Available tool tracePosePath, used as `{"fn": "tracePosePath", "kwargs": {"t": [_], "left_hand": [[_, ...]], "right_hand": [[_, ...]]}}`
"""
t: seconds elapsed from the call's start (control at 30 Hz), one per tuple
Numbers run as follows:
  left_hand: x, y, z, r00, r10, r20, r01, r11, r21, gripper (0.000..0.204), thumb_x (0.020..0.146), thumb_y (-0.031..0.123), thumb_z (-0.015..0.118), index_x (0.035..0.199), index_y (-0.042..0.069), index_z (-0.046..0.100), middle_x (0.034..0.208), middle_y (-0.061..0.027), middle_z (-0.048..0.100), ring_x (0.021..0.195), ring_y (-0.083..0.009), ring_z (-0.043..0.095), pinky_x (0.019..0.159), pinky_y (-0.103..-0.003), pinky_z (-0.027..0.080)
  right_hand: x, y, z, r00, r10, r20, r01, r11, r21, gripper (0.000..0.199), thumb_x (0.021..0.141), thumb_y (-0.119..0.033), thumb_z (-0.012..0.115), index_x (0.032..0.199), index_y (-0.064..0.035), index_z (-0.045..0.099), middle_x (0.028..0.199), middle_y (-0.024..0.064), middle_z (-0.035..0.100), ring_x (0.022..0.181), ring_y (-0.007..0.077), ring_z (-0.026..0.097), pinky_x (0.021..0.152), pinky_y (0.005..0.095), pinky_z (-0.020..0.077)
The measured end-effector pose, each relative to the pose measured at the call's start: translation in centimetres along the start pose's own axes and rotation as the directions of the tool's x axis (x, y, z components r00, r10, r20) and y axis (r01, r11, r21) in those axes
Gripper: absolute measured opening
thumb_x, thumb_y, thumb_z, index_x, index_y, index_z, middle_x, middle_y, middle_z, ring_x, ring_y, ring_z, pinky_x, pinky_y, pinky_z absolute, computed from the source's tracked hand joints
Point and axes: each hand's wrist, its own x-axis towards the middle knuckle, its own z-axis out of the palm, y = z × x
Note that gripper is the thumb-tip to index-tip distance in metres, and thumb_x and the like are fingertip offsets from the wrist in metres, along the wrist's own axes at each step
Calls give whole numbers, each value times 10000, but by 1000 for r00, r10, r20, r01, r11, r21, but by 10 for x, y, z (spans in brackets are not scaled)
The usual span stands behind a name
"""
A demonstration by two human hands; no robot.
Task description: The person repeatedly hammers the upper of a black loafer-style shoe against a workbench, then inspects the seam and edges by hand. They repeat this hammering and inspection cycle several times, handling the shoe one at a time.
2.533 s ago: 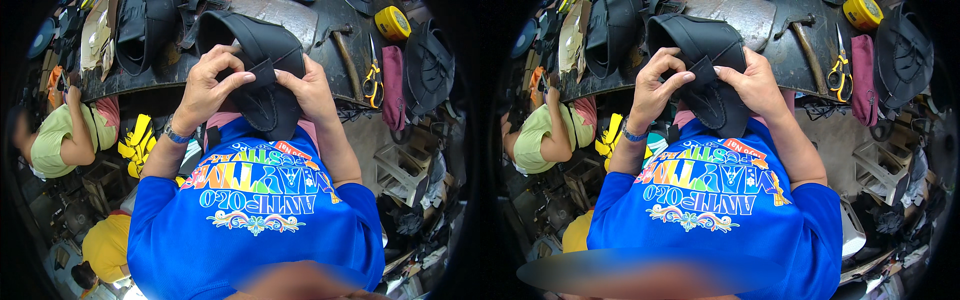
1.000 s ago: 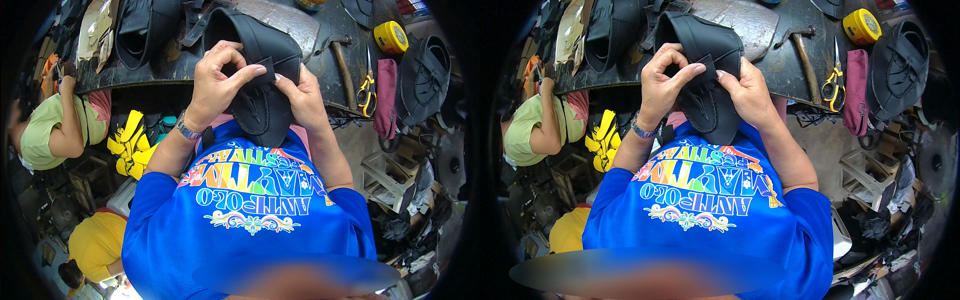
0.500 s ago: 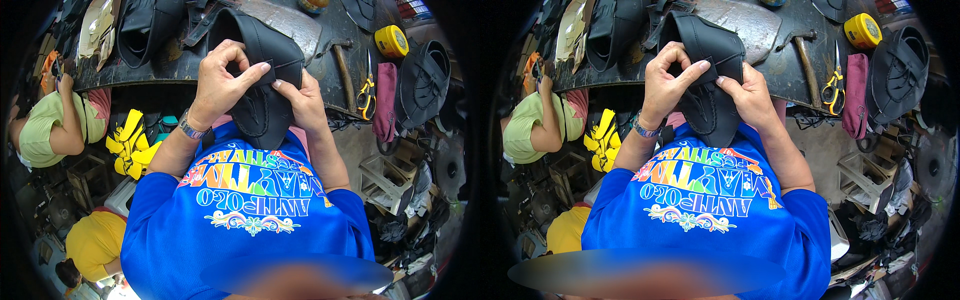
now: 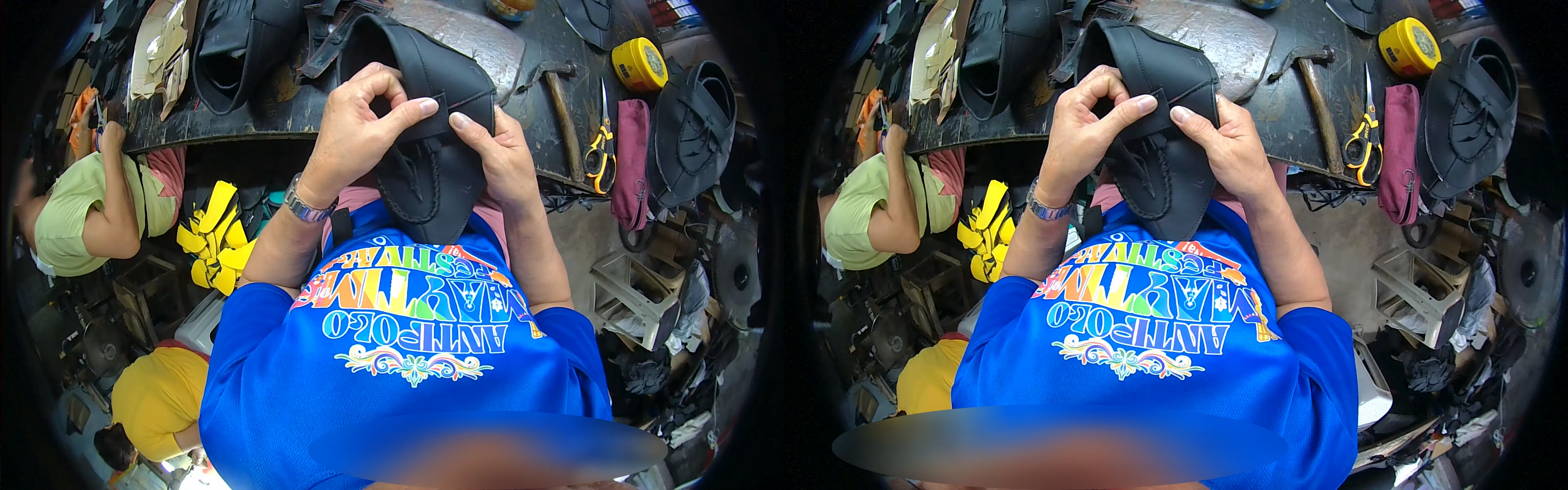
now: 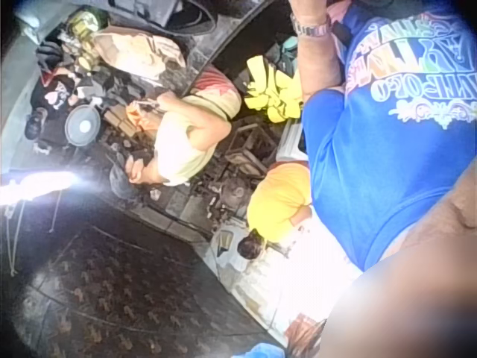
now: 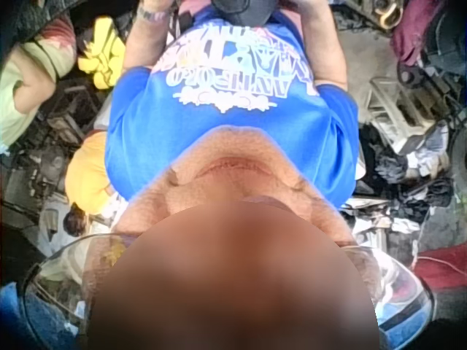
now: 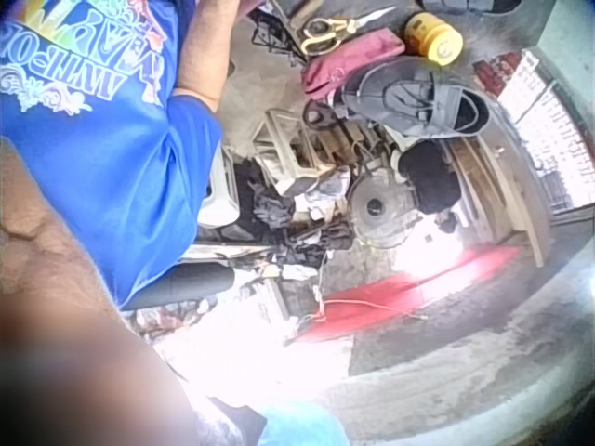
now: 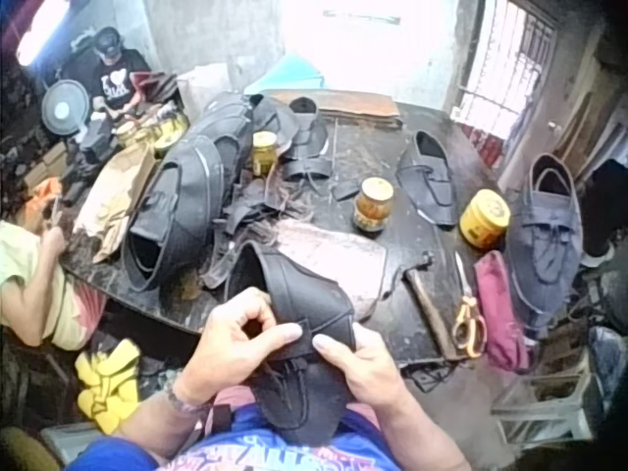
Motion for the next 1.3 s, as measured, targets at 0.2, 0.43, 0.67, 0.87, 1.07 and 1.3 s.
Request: {"fn": "tracePosePath", "kwargs": {"t": [0.2, 0.43, 0.67, 0.87, 1.07, 1.3], "left_hand": [[0, 1, -1, 1000, 18, 11, -19, 999, 48, 312, 791, 195, 832, 687, 7, 604, 756, -48, 583, 703, -130, 552, 653, -278, 445], [5, -1, -5, 999, -14, 45, 13, 1000, 23, 336, 794, 224, 834, 681, 12, 598, 742, -27, 576, 694, -101, 533, 653, -259, 429], [12, -2, -19, 979, -138, 148, 143, 989, -24, 356, 796, 280, 835, 682, 24, 617, 714, 3, 587, 695, -73, 543, 665, -232, 426], [18, -3, -23, 964, -172, 204, 178, 984, -15, 353, 790, 290, 838, 676, 38, 618, 712, 5, 604, 688, -68, 552, 647, -239, 434], [26, -4, -26, 959, -194, 204, 186, 981, 56, 334, 778, 281, 841, 760, 25, 627, 755, -16, 638, 701, -88, 595, 679, -231, 471], [35, -2, -24, 914, -255, 316, 332, 918, -218, 331, 820, 198, 801, 1046, -17, 690, 967, -80, 729, 918, -146, 694, 872, -257, 540]], "right_hand": [[0, 0, 3, 1000, 1, -15, 0, 999, 37, 262, 982, -164, 640, 1164, 23, 615, 1023, 72, 691, 882, 97, 660, 763, 235, 561], [4, -2, 1, 1000, 3, -28, -1, 997, 71, 261, 1001, -197, 610, 1149, 18, 618, 1009, 58, 689, 853, 79, 655, 722, 207, 543], [8, -4, -1, 998, 39, 41, -42, 996, 84, 344, 1027, -303, 560, 1131, 19, 621, 962, 80, 703, 790, 95, 685, 674, 208, 563], [11, -5, -4, 990, 77, 114, -90, 989, 119, 346, 1025, -297, 566, 1150, 20, 626, 952, 71, 709, 771, 87, 688, 667, 203, 569], [13, -3, 0, 995, 55, 88, -66, 989, 130, 326, 1032, -283, 559, 1156, 9, 633, 961, 60, 713, 777, 78, 689, 670, 198, 568], [14, -4, 1, 992, 68, 102, -82, 986, 147, 310, 1018, -264, 574, 1142, 14, 631, 967, 70, 716, 792, 87, 695, 687, 207, 569]]}}
